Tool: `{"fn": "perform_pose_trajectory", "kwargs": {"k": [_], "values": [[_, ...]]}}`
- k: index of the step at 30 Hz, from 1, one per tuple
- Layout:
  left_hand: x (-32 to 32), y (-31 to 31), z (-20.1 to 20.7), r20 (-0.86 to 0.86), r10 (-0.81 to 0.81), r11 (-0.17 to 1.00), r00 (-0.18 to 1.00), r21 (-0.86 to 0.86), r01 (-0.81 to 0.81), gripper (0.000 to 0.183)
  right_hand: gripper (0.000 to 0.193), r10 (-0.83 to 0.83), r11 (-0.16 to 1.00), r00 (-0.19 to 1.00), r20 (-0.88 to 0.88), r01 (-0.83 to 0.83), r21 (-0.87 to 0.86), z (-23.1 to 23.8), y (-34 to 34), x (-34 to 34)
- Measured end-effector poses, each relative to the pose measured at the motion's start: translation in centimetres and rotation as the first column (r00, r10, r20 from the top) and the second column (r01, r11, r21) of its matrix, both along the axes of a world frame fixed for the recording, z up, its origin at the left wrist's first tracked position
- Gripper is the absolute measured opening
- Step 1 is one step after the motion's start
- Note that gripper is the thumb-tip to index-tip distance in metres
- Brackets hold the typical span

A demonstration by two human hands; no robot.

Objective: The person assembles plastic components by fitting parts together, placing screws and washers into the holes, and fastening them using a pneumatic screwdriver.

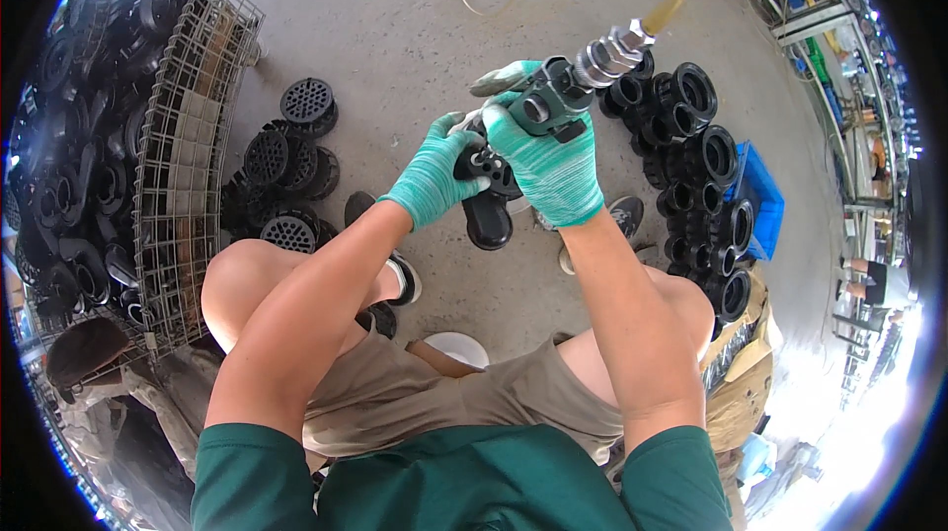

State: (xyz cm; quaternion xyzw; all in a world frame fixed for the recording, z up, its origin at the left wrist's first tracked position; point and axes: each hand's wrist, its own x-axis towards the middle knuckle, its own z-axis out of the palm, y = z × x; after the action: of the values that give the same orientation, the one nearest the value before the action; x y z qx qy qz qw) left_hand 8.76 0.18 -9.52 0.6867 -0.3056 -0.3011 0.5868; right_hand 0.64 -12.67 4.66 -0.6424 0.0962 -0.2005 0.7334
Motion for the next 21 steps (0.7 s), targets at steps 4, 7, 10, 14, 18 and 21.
{"fn": "perform_pose_trajectory", "kwargs": {"k": [4,7,10,14,18,21], "values": [[0.9,0.4,-2.2,-0.227,-0.061,0.997,0.972,-0.057,0.049,0.062,0.026,0.041,0.999,0.999,-0.023,-0.041,-0.009,-0.2,0.7,0.6],[0.1,-0.1,0.7,-0.12,-0.089,0.996,0.989,-0.012,0.088,0.062,0.028,0.079,0.994,0.995,-0.056,-0.083,-0.078,-1.1,0.2,0.2],[0.6,0.0,0.4,0.01,-0.079,0.997,0.997,0.01,0.079,0.063,0.024,0.101,0.977,0.989,-0.11,-0.119,-0.175,-1.3,0.6,0.8],[0.4,0.6,0.9,0.124,-0.11,0.983,0.986,0.161,0.09,0.063,0.024,0.041,0.997,0.999,-0.031,-0.043,-0.066,-0.6,0.3,0.7],[0.3,0.5,0.2,0.279,-0.096,0.989,0.955,0.132,0.061,0.059,0.02,-0.075,0.987,0.997,-0.015,0.072,-0.146,-1.0,-1.4,0.6],[-0.4,0.3,0.5,0.223,-0.059,0.974,0.973,0.225,0.007,0.052,0.017,-0.132,0.99,0.991,0.003,0.132,-0.04,-1.1,-2.3,0.0]]}}
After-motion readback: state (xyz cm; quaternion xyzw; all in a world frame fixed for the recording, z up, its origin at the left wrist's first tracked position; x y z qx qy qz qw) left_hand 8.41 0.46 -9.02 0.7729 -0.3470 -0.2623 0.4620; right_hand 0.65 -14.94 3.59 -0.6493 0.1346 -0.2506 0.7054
